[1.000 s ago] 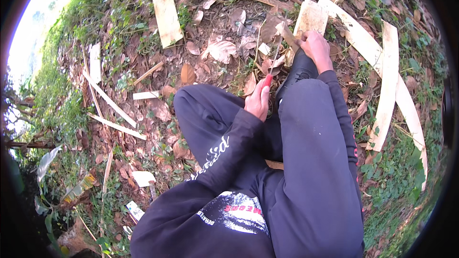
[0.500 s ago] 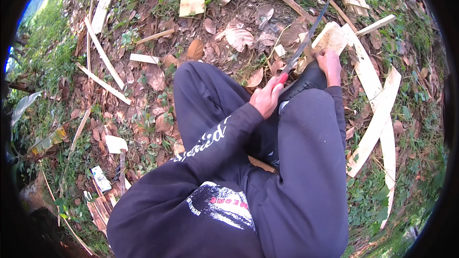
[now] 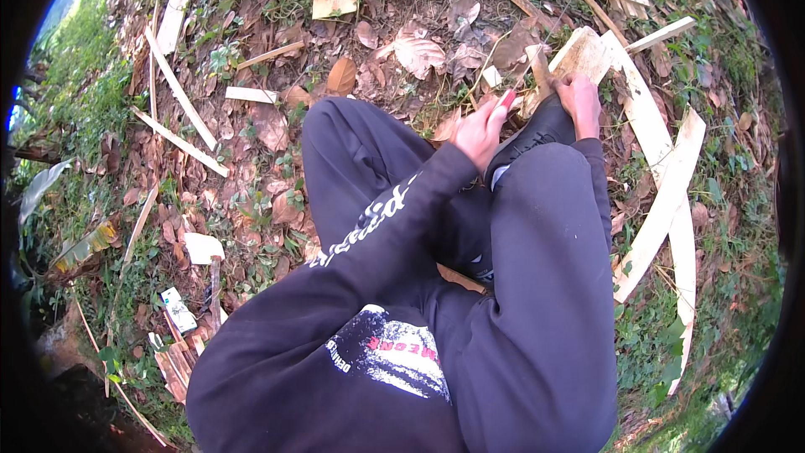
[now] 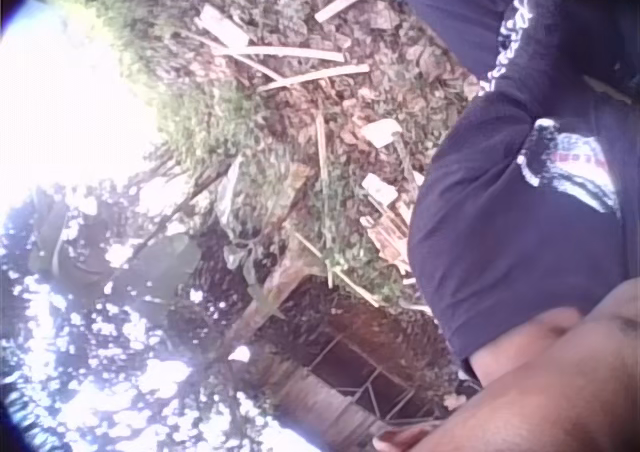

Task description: The person sits on the ground and uses a red folding saw to cut a small piece of wood. They hold the wood with their left hand and saw with their right, producing wood shavings.

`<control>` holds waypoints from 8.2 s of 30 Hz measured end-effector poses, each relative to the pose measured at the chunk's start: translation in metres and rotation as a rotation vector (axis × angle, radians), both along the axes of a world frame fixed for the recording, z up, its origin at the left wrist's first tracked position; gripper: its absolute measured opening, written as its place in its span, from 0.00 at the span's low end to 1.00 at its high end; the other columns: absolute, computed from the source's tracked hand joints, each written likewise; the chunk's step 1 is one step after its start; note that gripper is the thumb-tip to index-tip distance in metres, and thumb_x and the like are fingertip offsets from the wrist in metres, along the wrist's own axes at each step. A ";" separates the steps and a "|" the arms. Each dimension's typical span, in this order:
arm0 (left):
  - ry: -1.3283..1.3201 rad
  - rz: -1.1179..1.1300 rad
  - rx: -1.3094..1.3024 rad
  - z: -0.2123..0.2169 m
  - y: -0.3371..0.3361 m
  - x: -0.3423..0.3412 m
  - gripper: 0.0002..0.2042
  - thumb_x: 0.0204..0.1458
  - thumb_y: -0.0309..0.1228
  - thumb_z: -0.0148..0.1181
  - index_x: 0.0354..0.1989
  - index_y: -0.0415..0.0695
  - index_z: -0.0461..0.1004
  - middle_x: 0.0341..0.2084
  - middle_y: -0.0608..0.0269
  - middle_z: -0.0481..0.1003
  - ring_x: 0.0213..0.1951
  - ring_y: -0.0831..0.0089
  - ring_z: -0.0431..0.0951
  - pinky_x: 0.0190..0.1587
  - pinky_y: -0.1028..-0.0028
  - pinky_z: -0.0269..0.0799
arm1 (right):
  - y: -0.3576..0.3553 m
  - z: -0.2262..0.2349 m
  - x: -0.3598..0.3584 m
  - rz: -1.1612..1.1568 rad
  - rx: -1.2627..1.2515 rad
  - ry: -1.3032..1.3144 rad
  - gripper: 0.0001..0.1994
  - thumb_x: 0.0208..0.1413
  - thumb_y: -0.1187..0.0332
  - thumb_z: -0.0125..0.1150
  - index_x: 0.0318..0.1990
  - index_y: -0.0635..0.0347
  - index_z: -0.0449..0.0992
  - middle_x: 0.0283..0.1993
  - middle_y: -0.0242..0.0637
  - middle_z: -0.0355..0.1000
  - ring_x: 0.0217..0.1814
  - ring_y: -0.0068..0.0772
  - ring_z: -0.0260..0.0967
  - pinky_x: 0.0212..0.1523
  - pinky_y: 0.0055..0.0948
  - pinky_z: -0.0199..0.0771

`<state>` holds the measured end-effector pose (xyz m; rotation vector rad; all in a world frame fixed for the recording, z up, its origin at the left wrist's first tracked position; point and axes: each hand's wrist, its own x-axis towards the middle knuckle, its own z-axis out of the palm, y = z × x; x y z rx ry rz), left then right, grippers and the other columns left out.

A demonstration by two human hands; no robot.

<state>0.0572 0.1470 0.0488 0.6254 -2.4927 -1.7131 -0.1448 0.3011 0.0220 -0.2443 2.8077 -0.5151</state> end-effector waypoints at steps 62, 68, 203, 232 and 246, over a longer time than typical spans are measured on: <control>0.333 -0.055 -0.113 0.083 0.030 0.029 0.18 0.60 0.29 0.55 0.54 0.30 0.71 0.29 0.47 0.79 0.28 0.73 0.79 0.35 0.75 0.74 | 0.004 -0.003 0.001 -0.026 -0.169 0.159 0.12 0.51 0.61 0.66 0.36 0.60 0.81 0.36 0.53 0.78 0.43 0.53 0.76 0.47 0.45 0.75; 0.281 -0.094 -0.111 0.082 0.028 0.047 0.18 0.61 0.29 0.54 0.55 0.30 0.70 0.27 0.48 0.79 0.27 0.70 0.80 0.35 0.74 0.74 | 0.010 -0.005 -0.001 -0.053 -0.217 0.104 0.15 0.50 0.60 0.65 0.44 0.55 0.83 0.43 0.45 0.79 0.47 0.48 0.77 0.50 0.41 0.75; 0.257 -0.003 -0.012 0.066 0.011 0.071 0.12 0.61 0.29 0.54 0.47 0.31 0.69 0.22 0.56 0.79 0.21 0.81 0.75 0.25 0.77 0.68 | -0.007 0.004 0.036 0.118 0.140 0.265 0.21 0.45 0.52 0.72 0.35 0.62 0.78 0.36 0.49 0.78 0.43 0.50 0.77 0.48 0.48 0.72; 0.221 0.038 0.040 0.075 0.011 0.084 0.12 0.61 0.29 0.53 0.46 0.31 0.71 0.18 0.66 0.75 0.21 0.87 0.70 0.24 0.81 0.64 | -0.006 0.002 0.034 0.159 0.240 0.253 0.21 0.46 0.48 0.71 0.37 0.57 0.82 0.34 0.41 0.78 0.44 0.41 0.75 0.49 0.44 0.71; 0.356 -0.021 -0.078 0.063 0.022 0.077 0.13 0.59 0.26 0.54 0.47 0.29 0.70 0.23 0.54 0.80 0.24 0.73 0.82 0.31 0.76 0.75 | -0.001 -0.001 0.034 0.169 0.203 0.336 0.21 0.46 0.51 0.72 0.35 0.60 0.79 0.31 0.45 0.77 0.40 0.47 0.77 0.44 0.47 0.73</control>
